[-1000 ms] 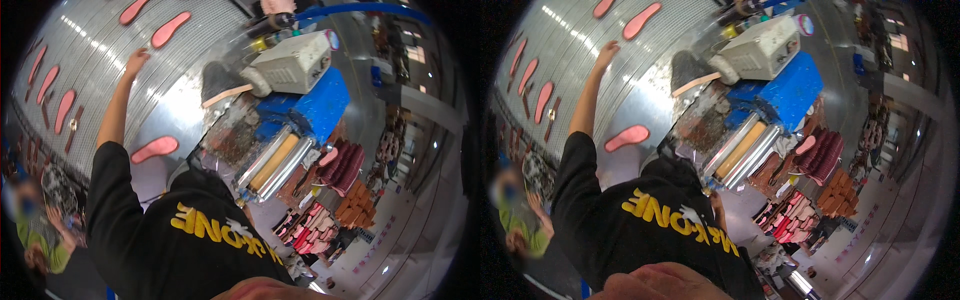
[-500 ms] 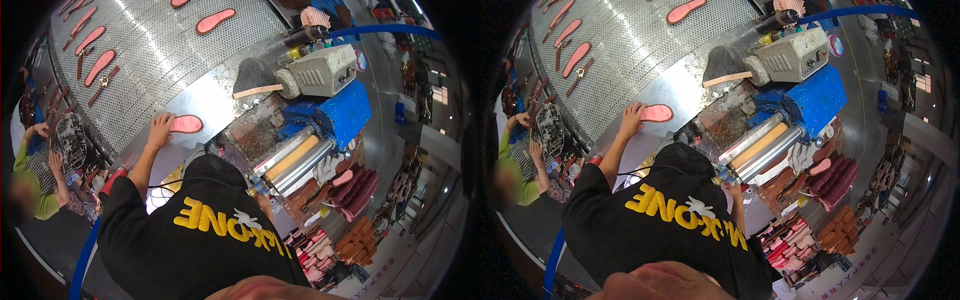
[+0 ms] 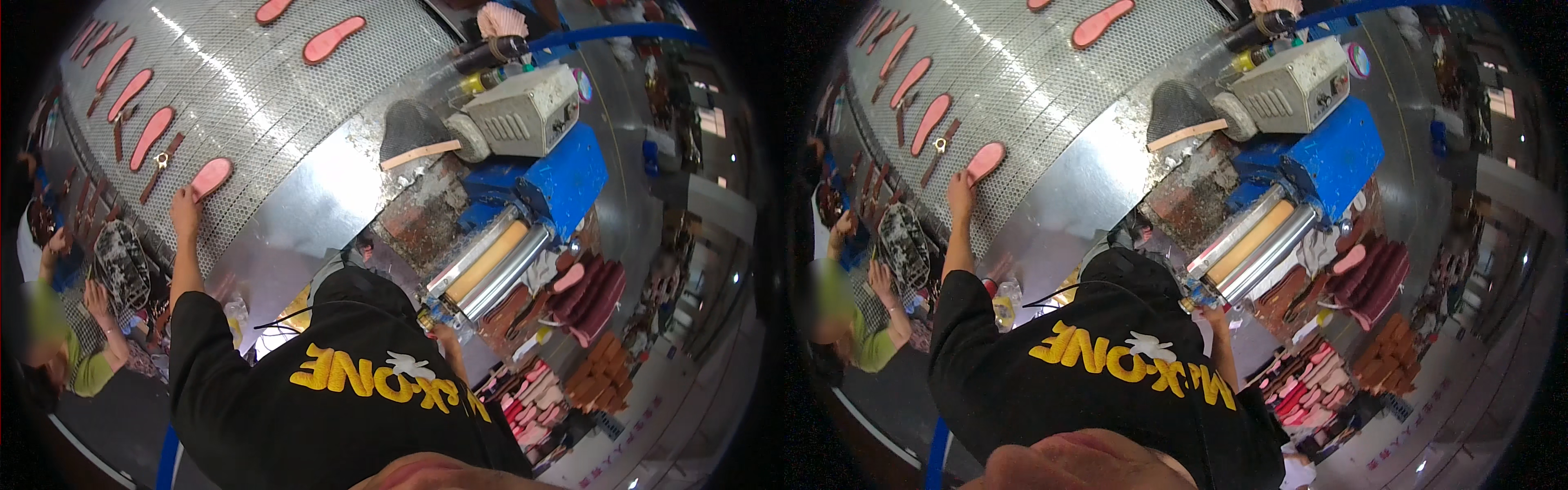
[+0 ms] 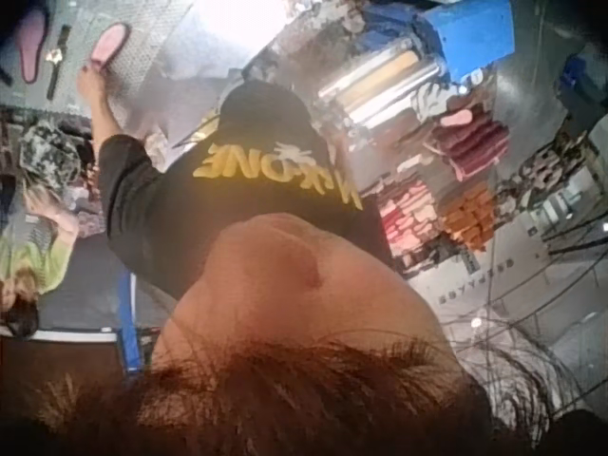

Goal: Apply glue to shoe insoles using a roller machine and place them on a drying conveyor.

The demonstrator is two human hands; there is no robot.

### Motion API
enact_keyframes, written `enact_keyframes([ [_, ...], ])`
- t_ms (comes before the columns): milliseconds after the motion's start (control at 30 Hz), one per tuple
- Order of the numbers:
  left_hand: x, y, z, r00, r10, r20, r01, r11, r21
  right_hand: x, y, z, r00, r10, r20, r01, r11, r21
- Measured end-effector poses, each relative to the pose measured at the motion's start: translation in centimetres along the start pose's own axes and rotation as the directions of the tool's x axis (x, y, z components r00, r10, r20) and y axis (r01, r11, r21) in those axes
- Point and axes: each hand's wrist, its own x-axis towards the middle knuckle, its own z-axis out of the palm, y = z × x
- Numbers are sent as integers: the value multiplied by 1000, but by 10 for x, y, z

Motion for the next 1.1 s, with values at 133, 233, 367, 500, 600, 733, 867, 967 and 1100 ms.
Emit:
enact_keyframes([
  [133, 5, -36, 22, 999, -40, 24, 36, 989, 141, -19, -3, 1, 989, -121, -84, 115, 991, -65],
  [233, 8, -55, 44, 999, 22, -29, -13, 965, 263, -16, -7, 8, 996, 40, -86, -52, 988, -147],
  [367, 19, -81, 51, 984, 38, 175, -83, 963, 257, -9, -7, 11, 987, -87, -138, 44, 958, -284],
  [500, 23, -86, 44, 995, -91, -38, 94, 993, 74, -10, -8, -4, 965, -2, -261, -3, 1000, -18],
  [600, 29, -86, 36, 989, -126, -74, 132, 988, 82, -9, -13, -23, 947, -140, -288, 126, 990, -69],
  [733, 29, -80, 29, 857, -417, 303, 434, 901, 13, -10, -12, -41, 915, -288, -282, 229, 947, -226],
  [867, 31, -69, 13, 829, -399, 392, 286, 905, 316, -5, -4, -44, 977, -57, -207, 41, 996, -83],
  [967, 30, -59, 3, 815, -368, 448, 147, 879, 454, 2, 2, -38, 961, -167, -223, 125, 974, -188],
  [1100, 23, -54, 2, 838, -381, 390, 150, 848, 508, 1, 1, -24, 957, -145, -251, 100, 978, -184],
])
